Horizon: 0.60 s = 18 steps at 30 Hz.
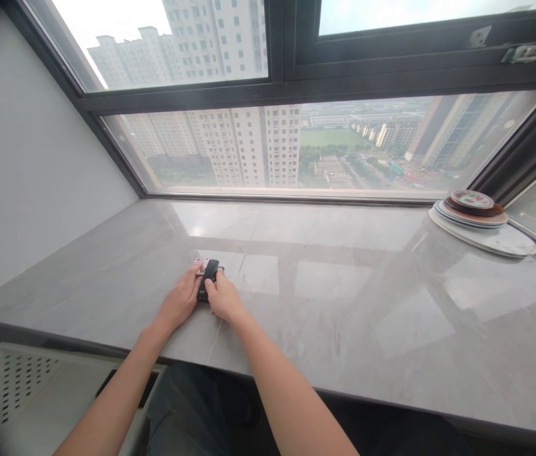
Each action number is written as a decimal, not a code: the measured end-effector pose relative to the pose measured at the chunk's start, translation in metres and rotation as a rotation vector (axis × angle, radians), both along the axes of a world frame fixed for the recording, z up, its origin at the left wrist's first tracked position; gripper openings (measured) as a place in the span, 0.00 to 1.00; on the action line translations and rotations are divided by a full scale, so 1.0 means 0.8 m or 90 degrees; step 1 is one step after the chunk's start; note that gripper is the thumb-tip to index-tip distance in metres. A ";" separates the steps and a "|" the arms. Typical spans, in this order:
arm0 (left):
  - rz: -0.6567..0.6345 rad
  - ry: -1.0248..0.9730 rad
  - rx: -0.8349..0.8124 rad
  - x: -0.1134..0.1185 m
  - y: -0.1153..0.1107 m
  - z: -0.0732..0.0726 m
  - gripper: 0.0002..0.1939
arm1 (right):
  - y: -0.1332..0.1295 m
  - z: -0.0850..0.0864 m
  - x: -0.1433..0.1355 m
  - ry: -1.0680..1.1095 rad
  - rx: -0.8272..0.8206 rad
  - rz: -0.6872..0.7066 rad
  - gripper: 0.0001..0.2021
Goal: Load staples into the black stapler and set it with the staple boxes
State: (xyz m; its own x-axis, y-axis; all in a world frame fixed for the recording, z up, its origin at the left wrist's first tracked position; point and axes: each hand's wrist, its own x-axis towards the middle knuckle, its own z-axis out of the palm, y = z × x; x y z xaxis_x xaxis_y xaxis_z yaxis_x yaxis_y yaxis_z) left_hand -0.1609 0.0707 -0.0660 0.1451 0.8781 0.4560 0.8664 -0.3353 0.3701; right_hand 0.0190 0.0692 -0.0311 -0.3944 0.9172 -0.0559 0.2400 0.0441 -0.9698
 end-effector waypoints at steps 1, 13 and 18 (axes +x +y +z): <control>0.007 0.001 -0.001 0.001 -0.001 -0.001 0.25 | -0.001 -0.002 0.000 0.003 -0.004 -0.006 0.23; 0.055 0.009 -0.039 0.007 -0.010 0.002 0.26 | -0.004 -0.009 0.000 0.048 -0.013 -0.076 0.31; 0.106 -0.034 0.017 0.002 -0.016 0.017 0.25 | -0.054 -0.019 0.119 -0.047 0.156 -0.193 0.29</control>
